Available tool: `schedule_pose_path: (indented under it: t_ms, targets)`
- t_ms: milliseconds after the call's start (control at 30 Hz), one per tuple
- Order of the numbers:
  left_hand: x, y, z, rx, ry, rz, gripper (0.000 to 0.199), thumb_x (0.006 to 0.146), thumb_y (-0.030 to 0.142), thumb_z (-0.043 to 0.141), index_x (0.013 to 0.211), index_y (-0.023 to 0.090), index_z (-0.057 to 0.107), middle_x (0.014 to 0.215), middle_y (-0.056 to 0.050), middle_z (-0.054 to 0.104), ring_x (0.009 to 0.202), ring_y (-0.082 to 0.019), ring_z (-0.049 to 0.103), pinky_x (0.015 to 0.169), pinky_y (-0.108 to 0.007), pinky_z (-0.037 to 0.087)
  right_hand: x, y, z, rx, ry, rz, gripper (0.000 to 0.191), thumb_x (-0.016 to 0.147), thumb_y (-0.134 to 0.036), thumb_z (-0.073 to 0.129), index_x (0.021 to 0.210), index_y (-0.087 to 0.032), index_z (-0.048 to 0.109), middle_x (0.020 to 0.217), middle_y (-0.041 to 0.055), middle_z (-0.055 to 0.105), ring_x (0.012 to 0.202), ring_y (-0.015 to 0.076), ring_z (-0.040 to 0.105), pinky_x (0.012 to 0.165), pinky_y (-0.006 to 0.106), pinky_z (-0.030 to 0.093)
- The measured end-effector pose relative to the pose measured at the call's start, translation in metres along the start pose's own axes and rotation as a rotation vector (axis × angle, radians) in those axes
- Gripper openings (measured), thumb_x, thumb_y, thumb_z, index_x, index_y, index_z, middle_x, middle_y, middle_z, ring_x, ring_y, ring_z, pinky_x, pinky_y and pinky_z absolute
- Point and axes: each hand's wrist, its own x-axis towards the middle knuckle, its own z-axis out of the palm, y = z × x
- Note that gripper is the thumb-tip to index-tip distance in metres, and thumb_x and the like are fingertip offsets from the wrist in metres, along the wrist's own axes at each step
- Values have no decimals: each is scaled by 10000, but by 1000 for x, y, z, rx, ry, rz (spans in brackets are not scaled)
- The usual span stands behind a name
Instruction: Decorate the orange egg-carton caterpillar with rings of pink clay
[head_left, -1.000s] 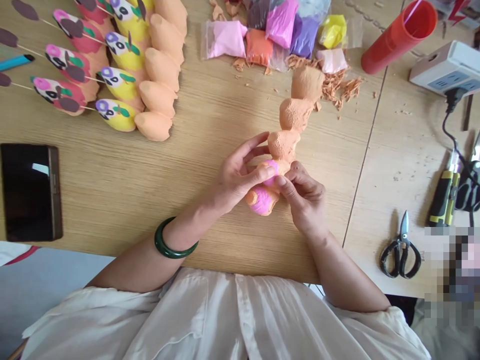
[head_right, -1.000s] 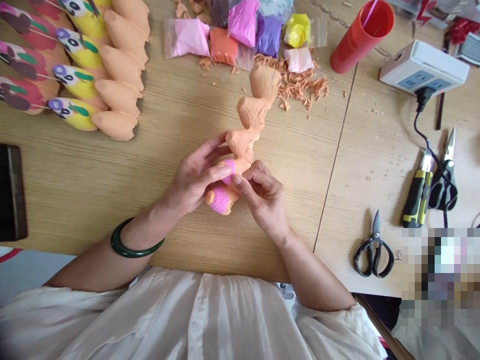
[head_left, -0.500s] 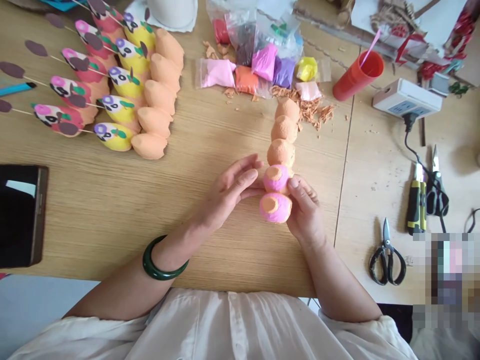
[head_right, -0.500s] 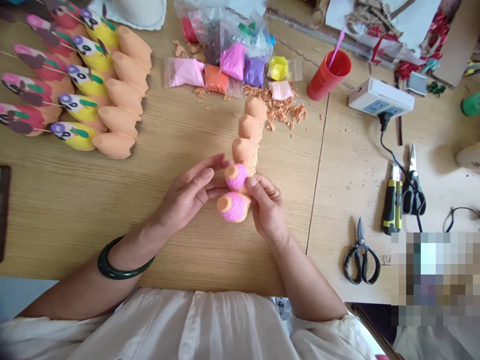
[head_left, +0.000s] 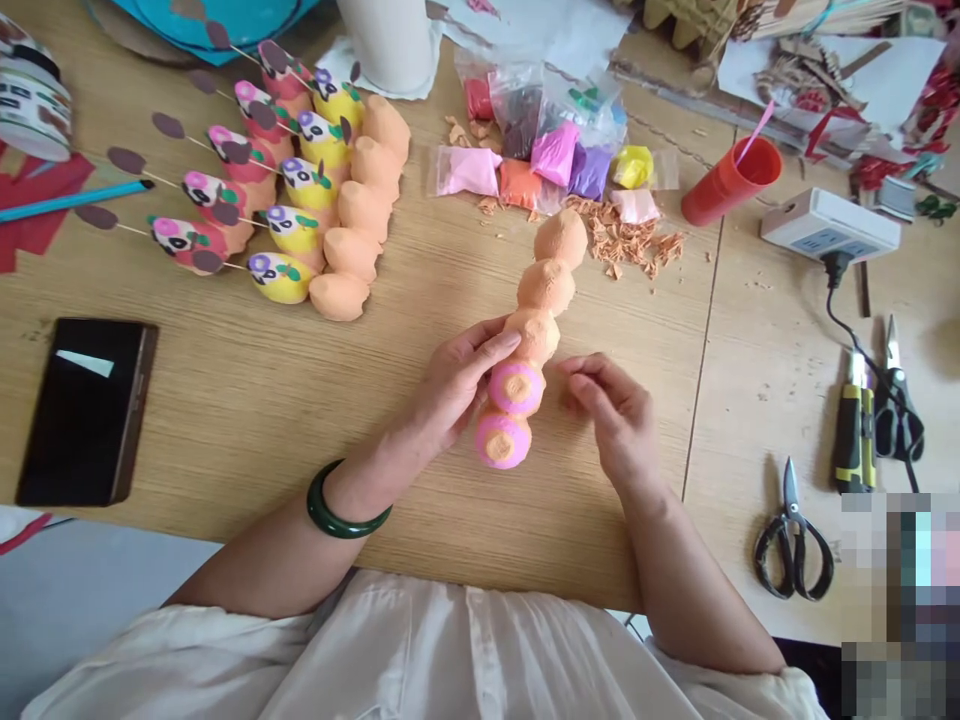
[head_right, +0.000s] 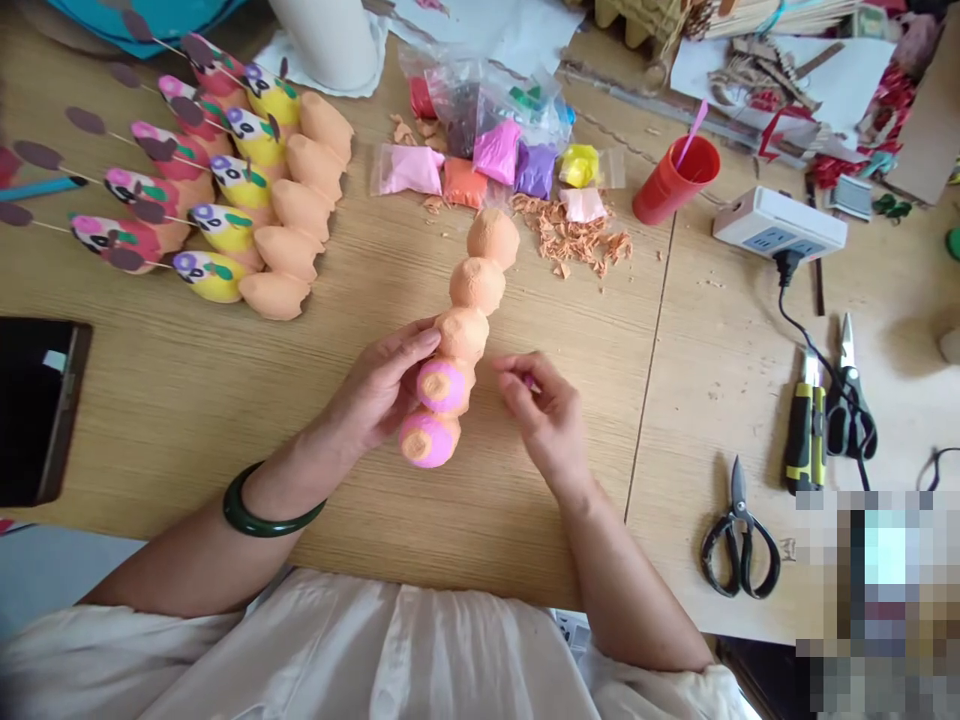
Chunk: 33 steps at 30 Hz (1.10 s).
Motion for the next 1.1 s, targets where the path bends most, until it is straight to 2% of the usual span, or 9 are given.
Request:
schedule_pose_path:
  t_ms: [67, 133, 300, 433, 567, 700, 900, 1100]
  targets:
    - [2, -3, -2, 31, -20, -10, 376, 793, 597, 910, 955, 276, 802, 903, -31, 736, 748, -176, 628, 670, -336, 535, 3, 3, -3, 123, 91, 34, 139, 839, -205, 748, 952, -256, 811, 790, -28, 619, 682, 124, 574, 667, 298, 527]
    - [2, -5, -4, 55, -24, -6, 378, 809, 579, 903, 1008, 275, 799, 906, -24, 727, 739, -164, 619, 658, -328, 529, 5, 7, -3, 238, 126, 57, 202, 762, -147, 742, 923, -255, 799, 863, -13, 670, 749, 134, 637, 709, 297, 597]
    - [-1, -7, -2, 32, 35, -1, 417, 805, 521, 927, 1088, 250, 782, 958, -17, 724, 770, -147, 642, 667, -300, 551, 9, 8, 1, 409, 152, 90, 96, 796, -222, 848, 881, -228, 804, 980, 20, 765, 871, 146, 740, 813, 303, 709]
    - [-2, -9, -1, 7, 99, 21, 454, 788, 503, 923, 1142, 246, 801, 960, -25, 739, 782, -155, 648, 651, -287, 537, 10, 7, 3, 474, 136, 106, 136, 799, -237, 901, 903, -229, 815, 964, 4, 781, 822, 120, 739, 781, 264, 717]
    - [-4, -12, -1, 94, 100, 124, 331, 896, 498, 817, 1100, 237, 808, 958, -28, 747, 806, -172, 653, 672, -292, 523, 10, 5, 3, 506, 132, 121, 88, 832, -230, 859, 910, -220, 821, 909, -4, 764, 748, 93, 697, 693, 210, 688]
    - [-6, -9, 1, 115, 110, 152, 223, 942, 441, 774, 1034, 239, 791, 931, -19, 736, 791, -172, 645, 671, -291, 517, 10, 2, 5, 515, 122, 160, 75, 836, -223, 831, 907, -203, 840, 837, -9, 738, 665, 80, 647, 643, 206, 672]
    - [-6, 2, 7, -127, 109, 65, 248, 868, 416, 782, 806, 202, 671, 730, -3, 567, 668, -125, 514, 586, -241, 487, 7, 0, 7, 490, 59, 155, 77, 850, -263, 848, 896, -203, 858, 821, -3, 709, 651, 89, 624, 612, 236, 660]
    - [-4, 4, 7, -174, 94, 34, 287, 814, 446, 824, 771, 223, 649, 728, 0, 567, 665, -122, 533, 594, -223, 507, 5, 0, 8, 424, 71, 88, 150, 811, -310, 921, 940, -266, 861, 841, -20, 696, 705, 111, 618, 701, 297, 696]
